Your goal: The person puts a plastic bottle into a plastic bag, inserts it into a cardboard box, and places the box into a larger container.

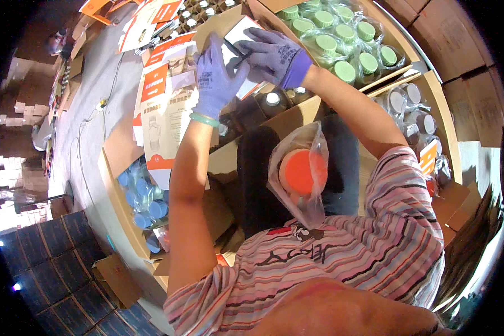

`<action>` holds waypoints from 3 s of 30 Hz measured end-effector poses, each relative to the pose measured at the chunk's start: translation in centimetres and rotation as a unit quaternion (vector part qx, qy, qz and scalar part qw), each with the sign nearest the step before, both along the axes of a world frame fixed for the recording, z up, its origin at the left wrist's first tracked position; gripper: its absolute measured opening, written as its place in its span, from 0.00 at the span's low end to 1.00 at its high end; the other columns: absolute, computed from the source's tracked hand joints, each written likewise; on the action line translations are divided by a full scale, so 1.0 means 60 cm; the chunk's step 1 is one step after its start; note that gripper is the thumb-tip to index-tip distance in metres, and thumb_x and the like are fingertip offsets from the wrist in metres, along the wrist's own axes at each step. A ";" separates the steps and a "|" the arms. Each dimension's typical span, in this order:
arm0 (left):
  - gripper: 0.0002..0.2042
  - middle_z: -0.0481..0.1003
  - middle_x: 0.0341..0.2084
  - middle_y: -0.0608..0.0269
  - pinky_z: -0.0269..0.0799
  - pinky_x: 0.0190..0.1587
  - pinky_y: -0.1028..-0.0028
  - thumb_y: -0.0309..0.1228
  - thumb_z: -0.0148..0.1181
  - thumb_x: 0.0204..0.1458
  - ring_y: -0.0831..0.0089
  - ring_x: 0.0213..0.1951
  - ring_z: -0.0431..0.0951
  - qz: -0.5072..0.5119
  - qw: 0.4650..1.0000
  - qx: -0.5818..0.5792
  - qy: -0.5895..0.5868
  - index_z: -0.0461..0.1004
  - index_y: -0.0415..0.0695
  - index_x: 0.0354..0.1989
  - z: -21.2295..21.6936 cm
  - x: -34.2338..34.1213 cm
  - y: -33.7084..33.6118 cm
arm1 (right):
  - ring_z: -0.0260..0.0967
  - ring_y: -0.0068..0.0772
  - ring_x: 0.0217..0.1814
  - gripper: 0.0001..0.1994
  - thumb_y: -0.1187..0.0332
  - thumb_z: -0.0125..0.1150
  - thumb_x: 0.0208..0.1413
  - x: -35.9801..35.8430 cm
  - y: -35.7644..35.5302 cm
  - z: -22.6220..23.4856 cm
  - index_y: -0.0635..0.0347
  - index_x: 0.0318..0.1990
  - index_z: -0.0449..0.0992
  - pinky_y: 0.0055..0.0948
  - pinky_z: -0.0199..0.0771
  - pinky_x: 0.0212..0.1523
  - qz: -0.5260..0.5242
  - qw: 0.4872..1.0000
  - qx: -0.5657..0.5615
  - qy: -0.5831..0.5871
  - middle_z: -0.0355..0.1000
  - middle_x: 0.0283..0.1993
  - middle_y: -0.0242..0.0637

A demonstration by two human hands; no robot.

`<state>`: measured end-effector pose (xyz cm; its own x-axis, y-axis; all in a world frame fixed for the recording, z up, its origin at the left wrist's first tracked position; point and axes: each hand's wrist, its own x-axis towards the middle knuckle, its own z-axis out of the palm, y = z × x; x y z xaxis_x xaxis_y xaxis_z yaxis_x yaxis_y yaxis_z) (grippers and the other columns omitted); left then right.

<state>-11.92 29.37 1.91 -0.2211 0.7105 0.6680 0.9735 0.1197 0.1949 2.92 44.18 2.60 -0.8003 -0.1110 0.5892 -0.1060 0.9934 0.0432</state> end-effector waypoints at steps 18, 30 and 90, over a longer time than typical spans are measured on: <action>0.25 0.65 0.59 0.62 0.59 0.61 0.57 0.37 0.68 0.40 0.54 0.60 0.62 -0.175 0.980 -0.054 0.073 0.72 0.50 0.51 -0.023 -0.039 -0.002 | 0.54 0.58 0.63 0.37 0.67 0.62 0.38 0.023 -0.010 -0.021 0.64 0.61 0.56 0.44 0.55 0.65 -0.032 0.968 -0.191 0.161 0.59 0.60 0.52; 0.59 0.63 0.58 0.39 0.64 0.57 0.59 0.55 0.71 0.32 0.50 0.57 0.68 0.091 0.917 -0.351 -0.167 0.39 0.39 0.67 0.029 -0.032 0.054 | 0.60 0.57 0.59 0.39 0.73 0.60 0.41 0.009 -0.012 -0.039 0.66 0.64 0.51 0.42 0.61 0.59 -0.009 0.951 -0.299 0.071 0.62 0.55 0.59; 0.57 0.37 0.69 0.48 0.42 0.67 0.56 0.45 0.67 0.42 0.54 0.69 0.45 -0.248 0.899 0.175 -0.315 0.25 0.42 0.69 0.087 0.172 -0.117 | 0.57 0.27 0.64 0.21 0.55 0.34 0.66 0.231 -0.025 0.030 0.58 0.54 0.69 0.29 0.53 0.64 0.231 0.588 -0.733 0.251 0.63 0.61 0.34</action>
